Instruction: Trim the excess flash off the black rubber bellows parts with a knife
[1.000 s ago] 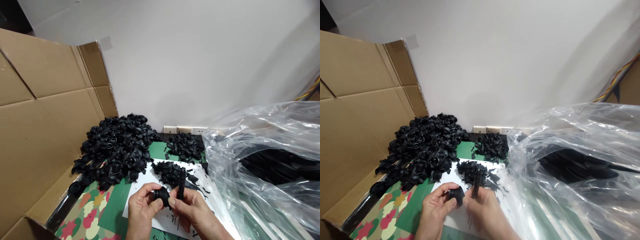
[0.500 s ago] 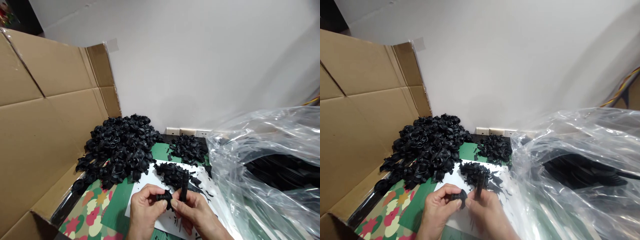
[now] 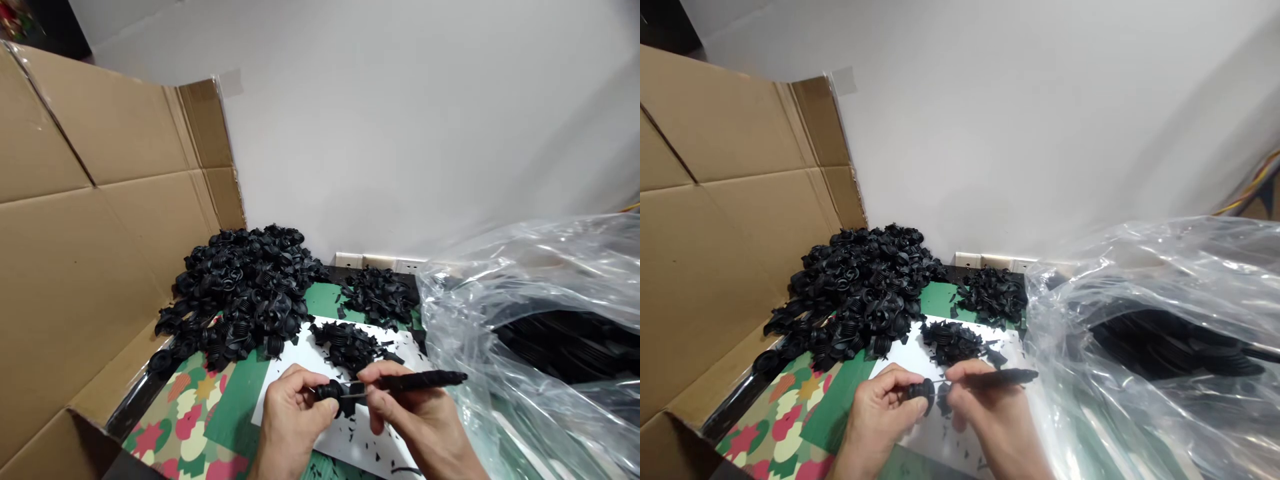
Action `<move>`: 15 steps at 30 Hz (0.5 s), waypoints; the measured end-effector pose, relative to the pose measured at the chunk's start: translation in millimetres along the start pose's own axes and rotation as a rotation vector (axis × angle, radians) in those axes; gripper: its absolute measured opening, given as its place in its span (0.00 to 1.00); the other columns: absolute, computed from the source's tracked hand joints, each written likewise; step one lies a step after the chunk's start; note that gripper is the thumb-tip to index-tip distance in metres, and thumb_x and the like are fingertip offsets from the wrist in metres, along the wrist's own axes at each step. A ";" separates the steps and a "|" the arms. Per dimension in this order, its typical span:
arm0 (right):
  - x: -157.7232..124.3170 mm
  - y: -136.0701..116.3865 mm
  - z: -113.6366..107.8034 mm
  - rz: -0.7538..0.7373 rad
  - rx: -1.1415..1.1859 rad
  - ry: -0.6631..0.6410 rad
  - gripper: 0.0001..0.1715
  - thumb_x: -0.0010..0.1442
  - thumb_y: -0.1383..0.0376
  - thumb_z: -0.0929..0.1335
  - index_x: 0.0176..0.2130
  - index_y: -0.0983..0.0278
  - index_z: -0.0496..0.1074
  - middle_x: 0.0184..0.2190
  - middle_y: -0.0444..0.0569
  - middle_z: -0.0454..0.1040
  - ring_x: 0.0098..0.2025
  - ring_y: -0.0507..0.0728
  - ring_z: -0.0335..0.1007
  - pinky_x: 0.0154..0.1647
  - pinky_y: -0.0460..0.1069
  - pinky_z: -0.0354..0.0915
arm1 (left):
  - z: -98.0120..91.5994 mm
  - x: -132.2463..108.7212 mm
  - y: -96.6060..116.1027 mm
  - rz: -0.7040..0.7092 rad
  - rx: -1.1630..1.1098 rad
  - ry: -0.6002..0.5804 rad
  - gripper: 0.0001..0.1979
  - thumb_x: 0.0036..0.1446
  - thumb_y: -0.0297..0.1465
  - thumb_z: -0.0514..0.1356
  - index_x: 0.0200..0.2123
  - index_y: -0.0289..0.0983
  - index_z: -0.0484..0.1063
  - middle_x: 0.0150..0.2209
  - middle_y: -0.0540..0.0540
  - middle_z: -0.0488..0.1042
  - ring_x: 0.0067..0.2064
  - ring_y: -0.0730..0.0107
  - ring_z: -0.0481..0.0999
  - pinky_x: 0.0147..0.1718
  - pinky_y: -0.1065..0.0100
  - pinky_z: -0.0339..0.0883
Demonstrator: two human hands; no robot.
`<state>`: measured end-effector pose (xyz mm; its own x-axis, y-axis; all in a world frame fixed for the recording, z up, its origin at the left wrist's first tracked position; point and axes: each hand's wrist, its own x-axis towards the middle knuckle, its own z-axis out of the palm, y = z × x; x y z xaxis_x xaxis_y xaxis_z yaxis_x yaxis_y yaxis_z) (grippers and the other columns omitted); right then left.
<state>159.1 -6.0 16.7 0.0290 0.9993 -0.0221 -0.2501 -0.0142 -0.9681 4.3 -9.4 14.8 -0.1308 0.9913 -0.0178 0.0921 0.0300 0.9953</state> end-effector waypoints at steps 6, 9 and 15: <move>-0.1 1.4 1.1 -0.171 0.039 -0.070 0.11 0.43 0.57 0.75 0.25 0.61 0.76 0.28 0.45 0.70 0.24 0.52 0.65 0.22 0.46 0.63 | 2.4 -1.5 -1.2 0.104 0.077 -0.018 0.05 0.40 0.23 0.61 0.24 0.35 0.76 0.25 0.50 0.68 0.25 0.72 0.68 0.23 0.73 0.61; 1.0 3.7 -0.6 -0.185 -0.019 -0.074 0.10 0.44 0.58 0.74 0.26 0.62 0.76 0.30 0.49 0.72 0.29 0.57 0.69 0.26 0.48 0.67 | 3.9 -3.2 -2.1 0.133 0.139 -0.029 0.05 0.42 0.24 0.61 0.26 0.35 0.76 0.26 0.49 0.68 0.26 0.71 0.68 0.23 0.72 0.61; 2.3 11.0 -2.6 -0.145 -0.046 -0.060 0.11 0.46 0.59 0.74 0.29 0.64 0.76 0.25 0.48 0.74 0.25 0.57 0.71 0.27 0.50 0.69 | 5.1 -5.8 0.6 0.145 0.228 -0.017 0.07 0.41 0.22 0.61 0.26 0.36 0.76 0.26 0.49 0.70 0.25 0.70 0.69 0.22 0.72 0.61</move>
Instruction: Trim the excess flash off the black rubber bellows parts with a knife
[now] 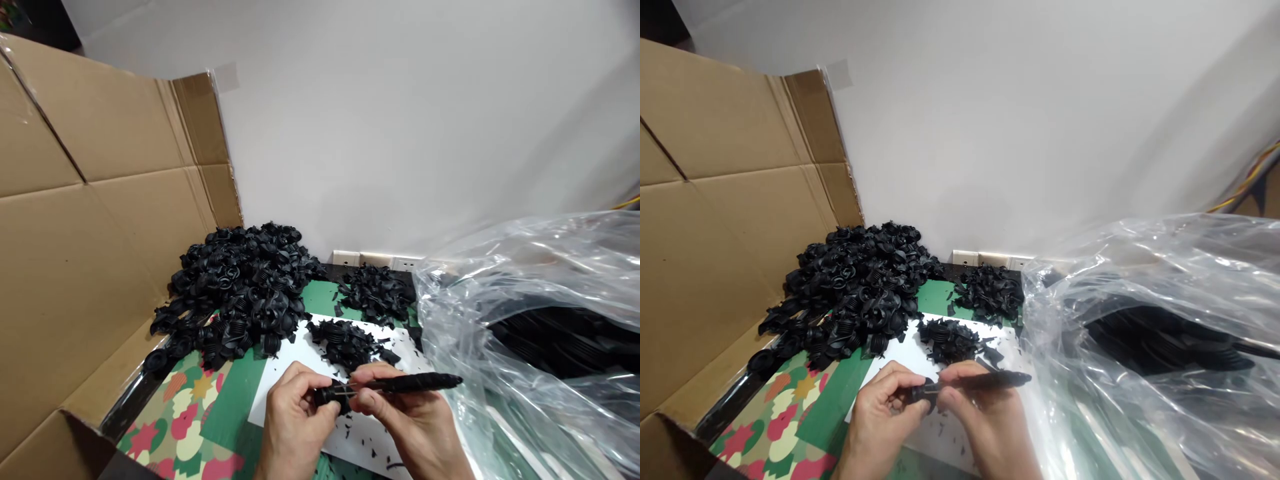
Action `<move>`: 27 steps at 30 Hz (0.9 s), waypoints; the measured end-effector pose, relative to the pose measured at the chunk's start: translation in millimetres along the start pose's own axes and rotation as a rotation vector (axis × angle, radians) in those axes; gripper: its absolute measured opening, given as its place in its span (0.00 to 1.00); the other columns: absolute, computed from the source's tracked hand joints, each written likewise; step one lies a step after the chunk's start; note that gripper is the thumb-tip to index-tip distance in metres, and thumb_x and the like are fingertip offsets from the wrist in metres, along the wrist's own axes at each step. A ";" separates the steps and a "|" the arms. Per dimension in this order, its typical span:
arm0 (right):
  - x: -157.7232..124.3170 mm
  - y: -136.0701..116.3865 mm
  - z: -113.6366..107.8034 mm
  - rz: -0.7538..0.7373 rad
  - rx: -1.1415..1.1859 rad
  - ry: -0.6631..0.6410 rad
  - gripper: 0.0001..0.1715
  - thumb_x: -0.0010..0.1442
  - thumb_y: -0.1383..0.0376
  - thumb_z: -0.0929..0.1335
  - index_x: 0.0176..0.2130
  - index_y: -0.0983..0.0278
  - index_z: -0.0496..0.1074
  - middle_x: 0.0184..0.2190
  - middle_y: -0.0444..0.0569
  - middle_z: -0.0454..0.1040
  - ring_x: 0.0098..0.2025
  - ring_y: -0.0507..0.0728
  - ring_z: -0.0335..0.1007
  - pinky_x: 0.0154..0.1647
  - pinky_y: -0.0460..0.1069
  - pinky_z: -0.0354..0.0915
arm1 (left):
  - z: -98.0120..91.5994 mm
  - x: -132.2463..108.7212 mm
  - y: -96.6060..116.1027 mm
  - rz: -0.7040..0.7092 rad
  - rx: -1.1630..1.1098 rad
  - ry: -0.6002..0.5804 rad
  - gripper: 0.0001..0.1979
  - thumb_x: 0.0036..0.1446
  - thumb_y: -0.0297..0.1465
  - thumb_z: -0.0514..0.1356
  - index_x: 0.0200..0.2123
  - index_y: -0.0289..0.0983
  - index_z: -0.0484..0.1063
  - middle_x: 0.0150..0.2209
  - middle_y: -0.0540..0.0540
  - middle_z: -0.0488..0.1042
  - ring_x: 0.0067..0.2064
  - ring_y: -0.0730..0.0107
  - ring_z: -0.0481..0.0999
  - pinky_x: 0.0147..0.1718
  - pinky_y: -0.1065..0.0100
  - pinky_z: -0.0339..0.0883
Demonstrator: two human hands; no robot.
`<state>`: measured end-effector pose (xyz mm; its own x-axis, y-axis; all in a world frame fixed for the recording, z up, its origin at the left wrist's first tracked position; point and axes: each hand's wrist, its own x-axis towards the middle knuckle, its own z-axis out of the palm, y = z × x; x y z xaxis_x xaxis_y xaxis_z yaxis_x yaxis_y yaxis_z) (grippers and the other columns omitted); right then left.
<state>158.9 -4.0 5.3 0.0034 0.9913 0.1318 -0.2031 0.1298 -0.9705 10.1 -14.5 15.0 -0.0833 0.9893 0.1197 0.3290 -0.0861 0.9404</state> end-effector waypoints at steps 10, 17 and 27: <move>-2.4 -1.3 5.0 -0.004 0.007 0.036 0.12 0.44 0.58 0.74 0.26 0.64 0.76 0.22 0.47 0.73 0.23 0.55 0.69 0.25 0.49 0.67 | 1.3 0.7 -6.0 0.007 0.020 -0.017 0.08 0.41 0.21 0.60 0.26 0.36 0.76 0.26 0.50 0.68 0.25 0.72 0.68 0.22 0.73 0.60; -0.2 -2.6 6.3 0.094 0.074 0.008 0.13 0.45 0.57 0.74 0.25 0.65 0.74 0.14 0.45 0.71 0.20 0.55 0.67 0.25 0.49 0.65 | 3.7 -0.3 -12.2 0.060 -0.027 0.005 0.07 0.41 0.21 0.61 0.26 0.36 0.76 0.25 0.50 0.69 0.23 0.73 0.68 0.20 0.73 0.60; 3.2 -7.9 6.3 0.232 0.180 -0.040 0.18 0.44 0.53 0.73 0.24 0.66 0.72 0.09 0.42 0.68 0.15 0.52 0.62 0.23 0.48 0.61 | -5.5 1.6 -7.9 0.042 -0.042 0.024 0.07 0.41 0.22 0.61 0.26 0.36 0.76 0.25 0.48 0.70 0.26 0.70 0.70 0.23 0.72 0.63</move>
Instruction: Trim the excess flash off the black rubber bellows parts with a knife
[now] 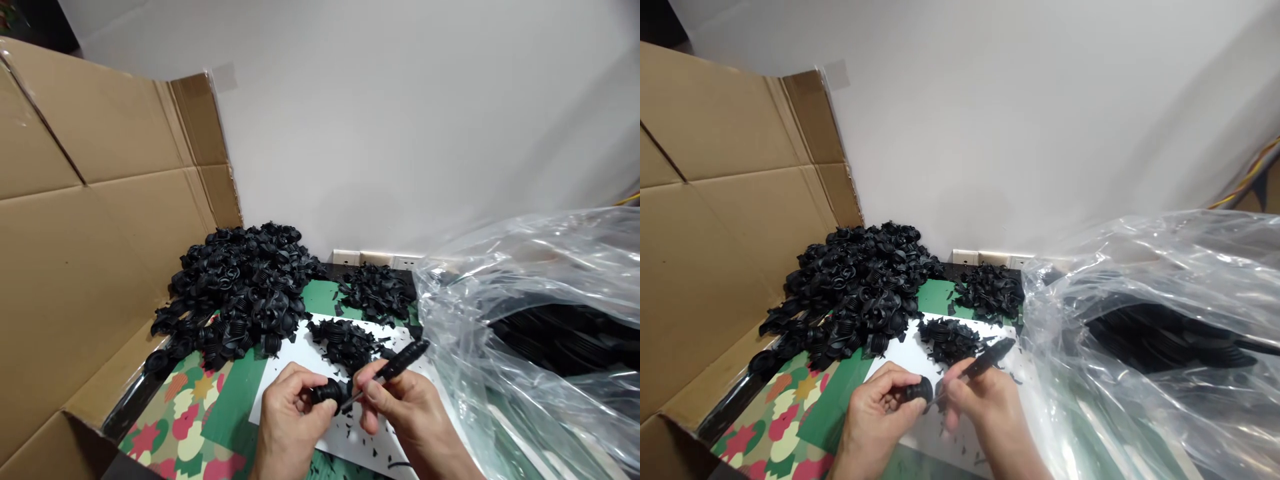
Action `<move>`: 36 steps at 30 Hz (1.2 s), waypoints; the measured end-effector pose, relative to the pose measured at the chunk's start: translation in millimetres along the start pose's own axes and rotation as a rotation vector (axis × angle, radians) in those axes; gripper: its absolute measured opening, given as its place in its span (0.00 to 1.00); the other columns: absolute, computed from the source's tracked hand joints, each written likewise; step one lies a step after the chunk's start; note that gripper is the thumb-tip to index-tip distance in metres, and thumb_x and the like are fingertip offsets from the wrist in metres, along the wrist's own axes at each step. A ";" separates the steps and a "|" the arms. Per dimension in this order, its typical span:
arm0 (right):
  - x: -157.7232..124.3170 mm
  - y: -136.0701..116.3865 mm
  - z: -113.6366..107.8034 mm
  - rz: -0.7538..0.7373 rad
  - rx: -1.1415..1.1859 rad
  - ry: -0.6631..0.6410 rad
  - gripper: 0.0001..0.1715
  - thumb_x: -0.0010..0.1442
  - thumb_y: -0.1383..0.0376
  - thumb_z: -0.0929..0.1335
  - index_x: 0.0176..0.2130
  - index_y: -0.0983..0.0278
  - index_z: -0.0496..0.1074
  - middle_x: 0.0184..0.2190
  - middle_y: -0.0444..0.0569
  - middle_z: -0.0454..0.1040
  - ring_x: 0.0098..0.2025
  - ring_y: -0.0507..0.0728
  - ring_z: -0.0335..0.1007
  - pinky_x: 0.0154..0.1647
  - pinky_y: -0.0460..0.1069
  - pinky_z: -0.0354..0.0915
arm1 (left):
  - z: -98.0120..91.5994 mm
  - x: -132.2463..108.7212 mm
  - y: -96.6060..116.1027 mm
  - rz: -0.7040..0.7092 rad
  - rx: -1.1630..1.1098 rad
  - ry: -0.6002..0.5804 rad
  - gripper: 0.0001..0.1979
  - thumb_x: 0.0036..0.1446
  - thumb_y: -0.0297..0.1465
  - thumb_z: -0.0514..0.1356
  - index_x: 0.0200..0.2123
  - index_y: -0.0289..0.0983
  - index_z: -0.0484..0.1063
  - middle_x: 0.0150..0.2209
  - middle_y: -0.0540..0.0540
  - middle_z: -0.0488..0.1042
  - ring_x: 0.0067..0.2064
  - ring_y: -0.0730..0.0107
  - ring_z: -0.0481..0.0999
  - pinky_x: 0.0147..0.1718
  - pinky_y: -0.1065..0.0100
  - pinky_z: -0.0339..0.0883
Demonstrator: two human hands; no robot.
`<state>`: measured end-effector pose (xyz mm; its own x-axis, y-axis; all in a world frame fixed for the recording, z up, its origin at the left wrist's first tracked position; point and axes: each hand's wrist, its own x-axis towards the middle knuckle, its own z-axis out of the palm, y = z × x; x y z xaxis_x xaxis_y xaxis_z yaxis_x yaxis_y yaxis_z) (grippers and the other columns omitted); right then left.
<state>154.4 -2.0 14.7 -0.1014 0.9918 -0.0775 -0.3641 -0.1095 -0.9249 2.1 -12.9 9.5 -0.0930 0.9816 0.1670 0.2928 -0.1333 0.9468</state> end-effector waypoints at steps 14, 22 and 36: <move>-5.2 4.9 5.6 -0.136 0.055 0.041 0.11 0.43 0.60 0.75 0.27 0.64 0.75 0.18 0.43 0.71 0.20 0.52 0.66 0.23 0.47 0.64 | 5.9 -1.2 6.9 0.016 0.086 0.000 0.08 0.39 0.20 0.60 0.24 0.37 0.76 0.24 0.49 0.71 0.23 0.71 0.69 0.19 0.73 0.61; -4.7 5.4 4.0 -0.221 -0.018 0.029 0.10 0.44 0.59 0.75 0.25 0.63 0.75 0.21 0.43 0.71 0.20 0.51 0.66 0.24 0.47 0.65 | 6.7 -1.3 6.4 0.021 0.074 -0.009 0.07 0.40 0.21 0.61 0.24 0.36 0.76 0.24 0.49 0.70 0.23 0.72 0.68 0.19 0.73 0.59; -1.7 5.0 1.5 0.065 0.099 -0.046 0.18 0.42 0.54 0.74 0.22 0.66 0.71 0.08 0.39 0.64 0.13 0.49 0.58 0.20 0.46 0.60 | 4.0 1.5 2.4 0.066 0.139 0.053 0.07 0.42 0.22 0.60 0.26 0.37 0.76 0.26 0.49 0.71 0.23 0.72 0.68 0.20 0.73 0.62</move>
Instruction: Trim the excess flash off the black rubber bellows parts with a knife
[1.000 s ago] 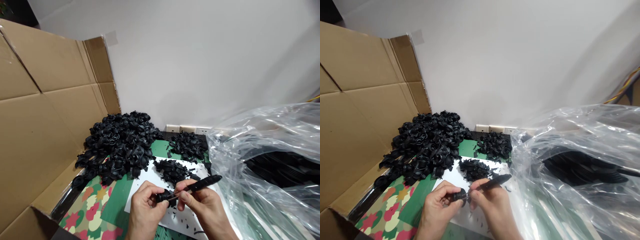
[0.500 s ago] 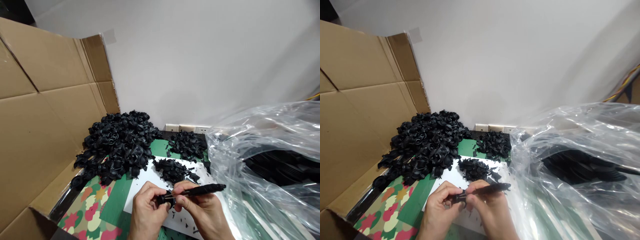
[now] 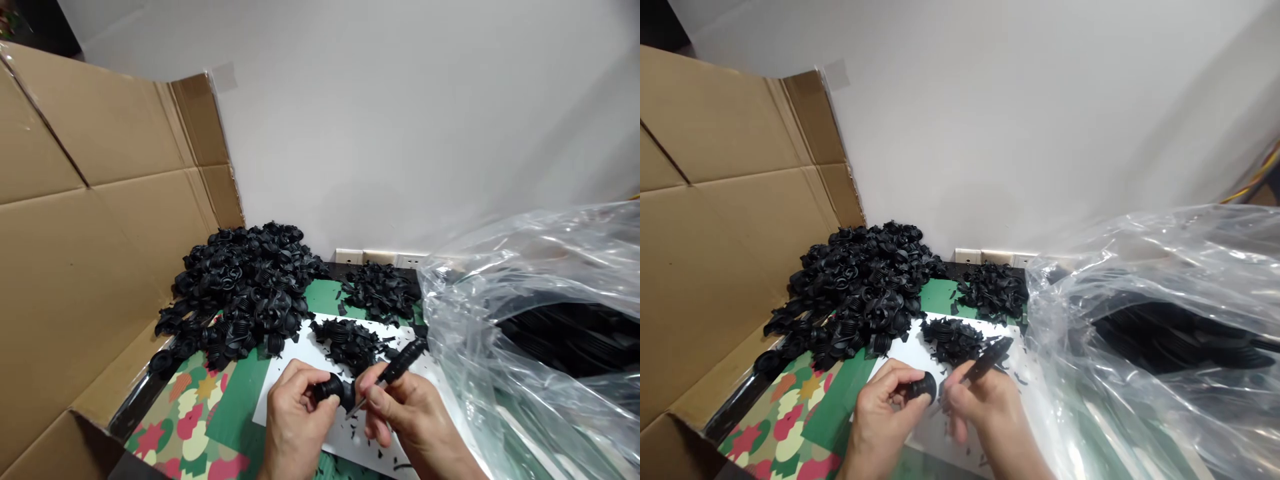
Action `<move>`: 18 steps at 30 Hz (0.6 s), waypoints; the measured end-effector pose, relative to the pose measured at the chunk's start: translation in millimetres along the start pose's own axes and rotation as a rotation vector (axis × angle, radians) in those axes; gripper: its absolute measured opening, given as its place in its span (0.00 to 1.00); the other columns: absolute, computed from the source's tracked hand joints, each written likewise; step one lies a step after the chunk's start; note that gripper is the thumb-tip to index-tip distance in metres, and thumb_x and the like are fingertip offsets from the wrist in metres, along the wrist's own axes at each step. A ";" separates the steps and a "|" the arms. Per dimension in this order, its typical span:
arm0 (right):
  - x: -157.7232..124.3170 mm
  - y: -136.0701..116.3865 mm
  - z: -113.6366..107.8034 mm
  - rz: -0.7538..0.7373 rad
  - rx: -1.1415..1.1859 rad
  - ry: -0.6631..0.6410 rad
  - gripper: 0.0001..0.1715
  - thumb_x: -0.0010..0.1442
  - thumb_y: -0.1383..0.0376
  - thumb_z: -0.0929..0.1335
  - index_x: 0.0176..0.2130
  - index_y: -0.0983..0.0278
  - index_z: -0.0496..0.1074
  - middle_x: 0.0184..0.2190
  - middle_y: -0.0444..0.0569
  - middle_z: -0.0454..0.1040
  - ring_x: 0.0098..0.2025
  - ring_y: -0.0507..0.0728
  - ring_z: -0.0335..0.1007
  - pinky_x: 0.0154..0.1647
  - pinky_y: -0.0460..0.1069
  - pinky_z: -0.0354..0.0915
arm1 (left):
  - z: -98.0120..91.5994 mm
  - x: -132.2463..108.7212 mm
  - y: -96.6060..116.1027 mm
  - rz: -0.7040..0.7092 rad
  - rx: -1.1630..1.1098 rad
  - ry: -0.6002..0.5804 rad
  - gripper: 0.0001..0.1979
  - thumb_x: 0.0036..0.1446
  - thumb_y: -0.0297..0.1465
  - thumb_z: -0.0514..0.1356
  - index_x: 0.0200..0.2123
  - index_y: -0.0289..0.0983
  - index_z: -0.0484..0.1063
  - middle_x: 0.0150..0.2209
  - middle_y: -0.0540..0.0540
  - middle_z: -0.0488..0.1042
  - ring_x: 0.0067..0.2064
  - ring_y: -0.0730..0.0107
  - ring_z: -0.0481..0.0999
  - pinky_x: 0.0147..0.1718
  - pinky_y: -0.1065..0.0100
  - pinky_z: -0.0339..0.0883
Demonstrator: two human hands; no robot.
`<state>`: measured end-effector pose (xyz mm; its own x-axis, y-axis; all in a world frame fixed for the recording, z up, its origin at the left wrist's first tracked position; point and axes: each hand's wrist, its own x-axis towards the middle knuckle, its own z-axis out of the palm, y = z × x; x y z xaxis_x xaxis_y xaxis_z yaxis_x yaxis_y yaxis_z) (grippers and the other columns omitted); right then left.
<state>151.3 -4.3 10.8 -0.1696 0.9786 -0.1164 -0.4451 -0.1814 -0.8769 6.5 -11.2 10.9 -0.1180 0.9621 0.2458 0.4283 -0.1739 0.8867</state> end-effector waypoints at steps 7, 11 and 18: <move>5.1 -5.8 -5.3 -0.176 -0.160 0.124 0.18 0.45 0.53 0.73 0.25 0.65 0.72 0.19 0.44 0.70 0.19 0.51 0.64 0.25 0.47 0.61 | 0.3 0.9 -1.1 -0.164 -0.236 0.014 0.08 0.39 0.22 0.63 0.27 0.36 0.76 0.24 0.51 0.70 0.22 0.75 0.67 0.20 0.74 0.60; 0.9 -7.9 -1.7 -0.162 -0.134 0.125 0.18 0.49 0.52 0.70 0.25 0.65 0.68 0.24 0.43 0.69 0.15 0.47 0.59 0.18 0.45 0.56 | -4.6 7.1 1.5 -0.521 -0.678 -0.081 0.11 0.42 0.31 0.66 0.30 0.32 0.75 0.20 0.51 0.70 0.18 0.77 0.69 0.14 0.77 0.58; -1.1 -1.3 3.2 -0.285 -0.521 -0.043 0.12 0.52 0.57 0.68 0.32 0.63 0.73 0.21 0.45 0.73 0.23 0.54 0.68 0.25 0.46 0.64 | -0.4 9.2 8.0 -0.671 -0.912 -0.096 0.16 0.40 0.39 0.68 0.26 0.34 0.69 0.22 0.51 0.73 0.14 0.78 0.70 0.09 0.80 0.56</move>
<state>149.3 -5.5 13.5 -0.1476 0.9749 0.1665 0.0098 0.1698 -0.9854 8.5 -3.8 20.4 0.0086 0.9238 -0.3828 -0.5121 0.3329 0.7918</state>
